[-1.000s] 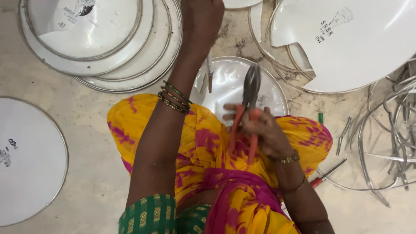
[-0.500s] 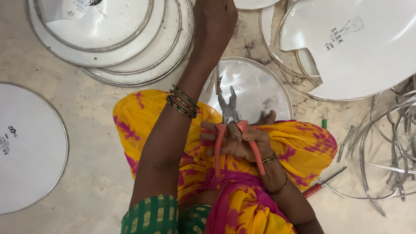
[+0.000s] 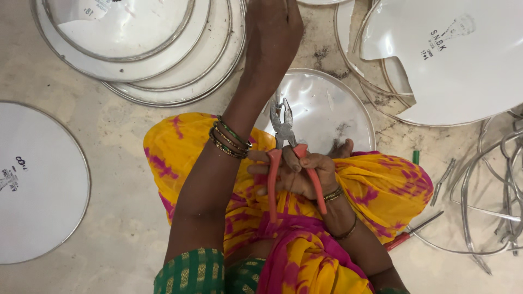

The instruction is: The person sits on the floor surrounded by drumheads, using a tool to tuck material under the rims and pliers to grip and pull components. They handle multiple drumheads one at a time, moving them aside and picking up others.

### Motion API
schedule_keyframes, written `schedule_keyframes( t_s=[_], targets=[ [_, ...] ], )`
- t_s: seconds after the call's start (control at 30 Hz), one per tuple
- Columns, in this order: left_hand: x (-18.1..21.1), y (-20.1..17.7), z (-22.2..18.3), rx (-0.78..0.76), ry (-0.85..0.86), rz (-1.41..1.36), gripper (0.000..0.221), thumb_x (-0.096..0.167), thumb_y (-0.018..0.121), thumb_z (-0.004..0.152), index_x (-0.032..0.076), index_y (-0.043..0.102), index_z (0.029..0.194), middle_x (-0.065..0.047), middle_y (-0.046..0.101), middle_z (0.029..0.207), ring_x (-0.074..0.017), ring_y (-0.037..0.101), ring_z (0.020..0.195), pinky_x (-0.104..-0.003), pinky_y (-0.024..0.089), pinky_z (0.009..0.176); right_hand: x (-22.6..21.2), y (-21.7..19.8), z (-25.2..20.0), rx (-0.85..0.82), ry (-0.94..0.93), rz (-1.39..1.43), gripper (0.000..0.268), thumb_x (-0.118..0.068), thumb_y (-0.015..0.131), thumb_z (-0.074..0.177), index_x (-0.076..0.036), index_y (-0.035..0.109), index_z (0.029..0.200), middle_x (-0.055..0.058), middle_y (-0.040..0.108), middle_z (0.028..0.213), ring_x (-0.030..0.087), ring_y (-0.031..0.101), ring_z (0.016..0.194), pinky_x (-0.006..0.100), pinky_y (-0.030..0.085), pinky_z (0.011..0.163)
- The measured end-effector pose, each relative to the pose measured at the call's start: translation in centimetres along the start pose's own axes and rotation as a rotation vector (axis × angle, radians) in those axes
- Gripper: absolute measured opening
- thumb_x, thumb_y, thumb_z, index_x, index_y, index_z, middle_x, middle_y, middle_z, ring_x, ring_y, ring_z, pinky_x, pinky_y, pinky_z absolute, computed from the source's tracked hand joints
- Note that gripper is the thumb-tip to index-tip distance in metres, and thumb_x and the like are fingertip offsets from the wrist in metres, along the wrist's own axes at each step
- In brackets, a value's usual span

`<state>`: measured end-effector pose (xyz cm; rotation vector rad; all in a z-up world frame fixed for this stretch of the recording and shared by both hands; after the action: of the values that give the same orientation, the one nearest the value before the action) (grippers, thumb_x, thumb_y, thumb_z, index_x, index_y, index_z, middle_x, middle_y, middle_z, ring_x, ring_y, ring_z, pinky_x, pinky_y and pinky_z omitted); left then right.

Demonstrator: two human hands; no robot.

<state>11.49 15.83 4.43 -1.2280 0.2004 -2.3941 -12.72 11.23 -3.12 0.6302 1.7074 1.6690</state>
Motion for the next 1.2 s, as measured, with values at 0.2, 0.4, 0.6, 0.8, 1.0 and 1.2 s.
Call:
schedule_keyframes(
  t_s=[0.2, 0.4, 0.6, 0.8, 1.0, 1.2],
  targets=[
    [0.1, -0.1, -0.1, -0.010, 0.033, -0.011, 0.012, 0.005, 0.062, 0.097, -0.002, 0.054, 0.091, -0.021, 0.057, 0.074, -0.0405, 0.060, 0.066, -0.049, 0.048, 0.062, 0.2, 0.0, -0.7, 0.008, -0.023, 0.066, 0.024, -0.022, 0.056, 0.103, 0.001, 0.065, 0.103, 0.037, 0.040, 0.157, 0.047, 0.054, 0.136, 0.068, 0.044, 0.108],
    [-0.1, 0.8, 0.2, -0.098, -0.036, -0.021, 0.015, 0.007, 0.063, 0.097, -0.002, 0.056, 0.086, -0.020, 0.055, 0.066, -0.0376, 0.058, 0.058, -0.047, 0.047, 0.058, 0.7, 0.6, -1.1, 0.098, -0.088, 0.047, 0.029, -0.015, 0.058, 0.101, -0.001, 0.061, 0.126, 0.030, 0.051, 0.151, 0.040, 0.060, 0.133, 0.064, 0.046, 0.112],
    [3.9, -1.8, 0.0, -0.018, 0.065, 0.094, 0.018, 0.014, 0.061, 0.100, -0.002, 0.053, 0.100, -0.023, 0.060, 0.078, -0.0431, 0.061, 0.069, -0.051, 0.049, 0.062, 1.1, 1.3, 0.3, 0.145, -0.023, -0.003, 0.063, -0.007, 0.063, 0.090, -0.003, 0.049, 0.151, 0.014, 0.062, 0.119, 0.030, 0.063, 0.114, 0.059, 0.048, 0.106],
    [5.0, -0.8, -2.3, -0.103, 0.012, 0.085, 0.026, 0.013, 0.053, 0.105, -0.006, 0.046, 0.123, -0.025, 0.067, 0.085, -0.0472, 0.066, 0.075, -0.052, 0.051, 0.059, 0.6, 1.5, 1.5, 0.094, -0.038, -0.009, 0.028, -0.013, 0.063, 0.097, -0.005, 0.054, 0.122, 0.008, 0.057, 0.100, 0.026, 0.060, 0.100, 0.052, 0.050, 0.100],
    [3.2, 4.1, -0.6, -0.088, 0.197, 0.274, 0.005, 0.001, 0.059, 0.091, 0.002, 0.056, 0.087, -0.018, 0.062, 0.071, -0.0369, 0.064, 0.062, -0.045, 0.052, 0.055, -2.1, 1.2, 0.9, 0.145, -0.097, -0.036, 0.024, -0.014, 0.062, 0.096, -0.007, 0.054, 0.117, 0.005, 0.056, 0.096, 0.022, 0.058, 0.091, 0.046, 0.050, 0.090],
    [2.7, 7.2, 0.1, -0.102, 0.359, 0.425, 0.017, -0.005, 0.062, 0.082, 0.005, 0.059, 0.068, -0.013, 0.055, 0.058, -0.0293, 0.058, 0.050, -0.041, 0.048, 0.047, -3.2, 1.7, 1.1, 0.146, -0.165, -0.082, 0.018, -0.013, 0.061, 0.096, -0.008, 0.056, 0.112, 0.003, 0.055, 0.093, 0.020, 0.057, 0.087, 0.042, 0.049, 0.086]
  ],
)
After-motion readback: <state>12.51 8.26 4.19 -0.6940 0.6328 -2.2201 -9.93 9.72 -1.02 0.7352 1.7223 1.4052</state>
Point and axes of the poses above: each hand's wrist, its own z-axis towards the middle knuckle, its own y-axis out of the palm, x = y × z, the point moved 8 cm from there along z, towards the middle knuckle
